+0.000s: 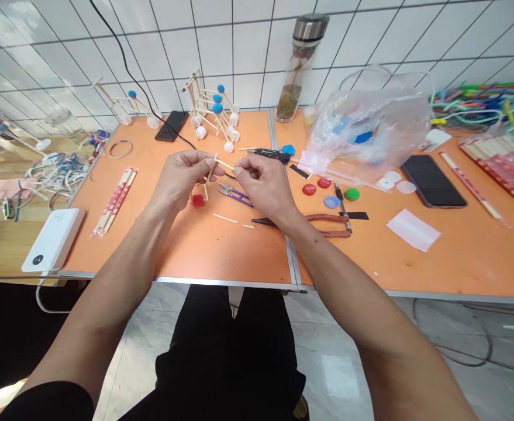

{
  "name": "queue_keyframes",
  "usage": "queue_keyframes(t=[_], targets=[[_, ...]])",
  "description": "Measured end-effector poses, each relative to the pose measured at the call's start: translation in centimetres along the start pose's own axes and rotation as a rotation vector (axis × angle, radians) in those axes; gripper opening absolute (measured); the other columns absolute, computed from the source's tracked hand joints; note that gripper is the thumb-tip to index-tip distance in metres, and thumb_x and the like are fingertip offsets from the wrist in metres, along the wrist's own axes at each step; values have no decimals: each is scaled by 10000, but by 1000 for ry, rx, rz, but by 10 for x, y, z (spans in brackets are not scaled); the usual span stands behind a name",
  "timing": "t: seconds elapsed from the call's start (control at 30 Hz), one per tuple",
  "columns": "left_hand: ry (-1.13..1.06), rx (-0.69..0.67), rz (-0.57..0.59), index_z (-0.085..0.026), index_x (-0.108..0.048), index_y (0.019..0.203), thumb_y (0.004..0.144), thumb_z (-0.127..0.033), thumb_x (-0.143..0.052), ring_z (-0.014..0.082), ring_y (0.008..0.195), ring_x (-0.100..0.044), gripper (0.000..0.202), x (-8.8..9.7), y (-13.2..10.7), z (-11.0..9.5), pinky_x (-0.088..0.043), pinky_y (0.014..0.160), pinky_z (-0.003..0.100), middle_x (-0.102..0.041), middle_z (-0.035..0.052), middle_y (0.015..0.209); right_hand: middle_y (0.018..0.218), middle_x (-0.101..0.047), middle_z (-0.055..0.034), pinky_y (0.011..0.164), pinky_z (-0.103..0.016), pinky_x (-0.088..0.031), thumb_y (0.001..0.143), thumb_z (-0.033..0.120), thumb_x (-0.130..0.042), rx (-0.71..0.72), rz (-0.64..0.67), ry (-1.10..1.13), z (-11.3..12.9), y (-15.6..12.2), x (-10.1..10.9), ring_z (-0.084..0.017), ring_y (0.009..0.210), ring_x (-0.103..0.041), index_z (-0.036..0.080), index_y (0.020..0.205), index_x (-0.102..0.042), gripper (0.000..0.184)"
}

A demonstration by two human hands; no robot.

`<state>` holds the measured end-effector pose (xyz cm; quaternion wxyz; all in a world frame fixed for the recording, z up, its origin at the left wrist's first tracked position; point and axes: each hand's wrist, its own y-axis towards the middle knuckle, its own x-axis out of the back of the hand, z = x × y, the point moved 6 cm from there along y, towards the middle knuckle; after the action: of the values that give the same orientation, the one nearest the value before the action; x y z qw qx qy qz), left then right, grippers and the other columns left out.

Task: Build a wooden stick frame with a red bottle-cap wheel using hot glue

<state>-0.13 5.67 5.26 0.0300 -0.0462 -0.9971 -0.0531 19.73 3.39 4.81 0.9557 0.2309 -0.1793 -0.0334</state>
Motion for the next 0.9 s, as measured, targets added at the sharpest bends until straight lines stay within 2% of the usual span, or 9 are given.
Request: queue_keyframes(t=[0.3, 0.57, 0.9], targets=[[-13, -12, -2, -194, -812, 803, 926, -247, -833, 123, 634, -648, 135, -1, 2, 2, -482, 634, 258, -869, 68, 818, 691, -626, 2, 623, -353, -360, 935, 246, -765, 9, 3, -11, -1, -1, -1, -173, 659, -506, 248, 779, -745, 157], [-15, 14, -9, -183, -806, 787, 941, -219, -804, 118, 629, -666, 159, -1, 3, 5, -477, 648, 262, -862, 73, 805, 709, -639, -3, 626, -345, -368, 934, 322, -771, 3, 9, -32, -3, 0, -1, -177, 674, -515, 247, 788, -756, 165], [-28, 12, -22, -194, -786, 754, 930, -223, -806, 121, 626, -642, 179, -3, 0, 4, -468, 626, 254, -852, 68, 780, 691, -637, 1, 614, -341, -355, 906, 233, -735, 9, 9, -28, -1, 0, -1, -170, 657, -513, 245, 779, -761, 130]])
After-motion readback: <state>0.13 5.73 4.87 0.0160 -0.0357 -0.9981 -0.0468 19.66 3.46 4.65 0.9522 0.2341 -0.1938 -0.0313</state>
